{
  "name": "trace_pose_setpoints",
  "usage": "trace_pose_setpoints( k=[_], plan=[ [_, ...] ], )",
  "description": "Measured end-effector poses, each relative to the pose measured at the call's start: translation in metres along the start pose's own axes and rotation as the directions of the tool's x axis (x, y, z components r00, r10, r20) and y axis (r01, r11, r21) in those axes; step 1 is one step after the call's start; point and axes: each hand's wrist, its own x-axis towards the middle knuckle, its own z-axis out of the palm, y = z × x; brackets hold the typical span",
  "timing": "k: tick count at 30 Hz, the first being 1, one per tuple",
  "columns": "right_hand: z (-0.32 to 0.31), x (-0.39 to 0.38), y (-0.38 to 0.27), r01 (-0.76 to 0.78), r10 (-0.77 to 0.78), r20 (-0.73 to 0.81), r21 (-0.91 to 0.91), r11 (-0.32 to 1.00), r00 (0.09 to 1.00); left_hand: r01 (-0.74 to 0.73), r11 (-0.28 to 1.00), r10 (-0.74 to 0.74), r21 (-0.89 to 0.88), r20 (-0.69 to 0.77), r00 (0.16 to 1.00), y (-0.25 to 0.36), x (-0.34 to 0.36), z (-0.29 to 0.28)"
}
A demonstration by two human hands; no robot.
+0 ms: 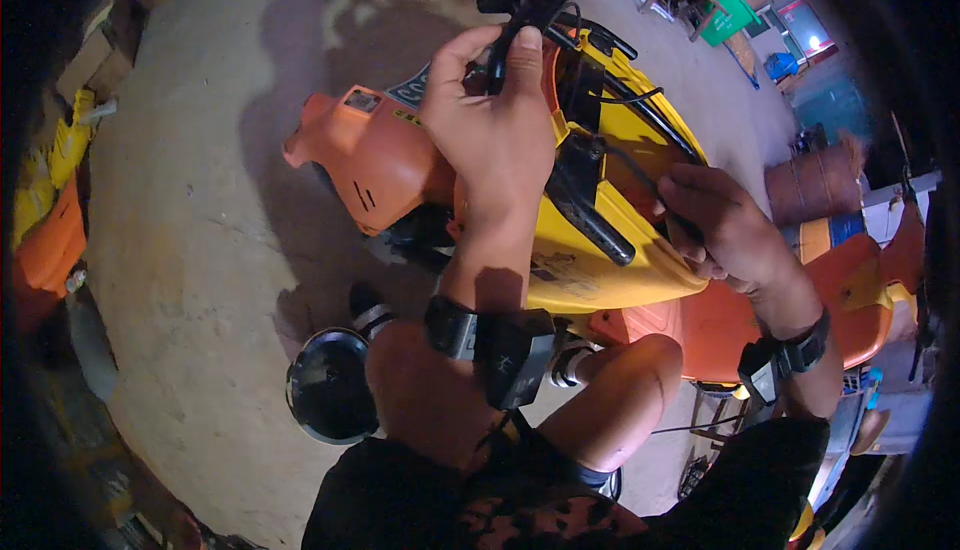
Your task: Repairing or maintaining a scooter by working on the wiring and mechanical components under the front cowl.
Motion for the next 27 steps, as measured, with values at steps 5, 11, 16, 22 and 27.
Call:
trace_pose_setpoints(
  k=[5, 11, 16, 22, 27],
  plan=[
    [0.003, 0.002, 0.018, -0.067, 0.074, -0.173, 0.044, 0.997, 0.982, 0.032, 0.999, -0.032, -0.011, -0.004, 0.999, -0.008, -0.006, 0.008],
    [0.01, -0.002, 0.012, -0.019, 0.037, -0.108, 0.162, 0.987, 0.993, 0.035, 0.999, -0.035, -0.023, -0.016, 0.999, -0.004, -0.003, 0.007],
    [0.016, -0.006, 0.007, -0.015, 0.022, -0.122, 0.056, 0.998, 0.992, 0.016, 1.0, -0.016, -0.013, -0.011, 1.0, -0.005, -0.003, 0.006],
    [0.007, -0.003, 0.003, -0.002, 0.002, -0.051, 0.005, 1.0, 0.999, 0.02, 1.0, -0.02, -0.006, -0.025, 0.999, -0.003, 0.0, 0.005],
    [0.028, -0.007, 0.004, -0.047, 0.072, -0.18, 0.139, 0.989, 0.981, 0.026, 0.999, -0.027, 0.042, 0.023, 0.999, -0.007, 0.002, 0.003]
  ],
)
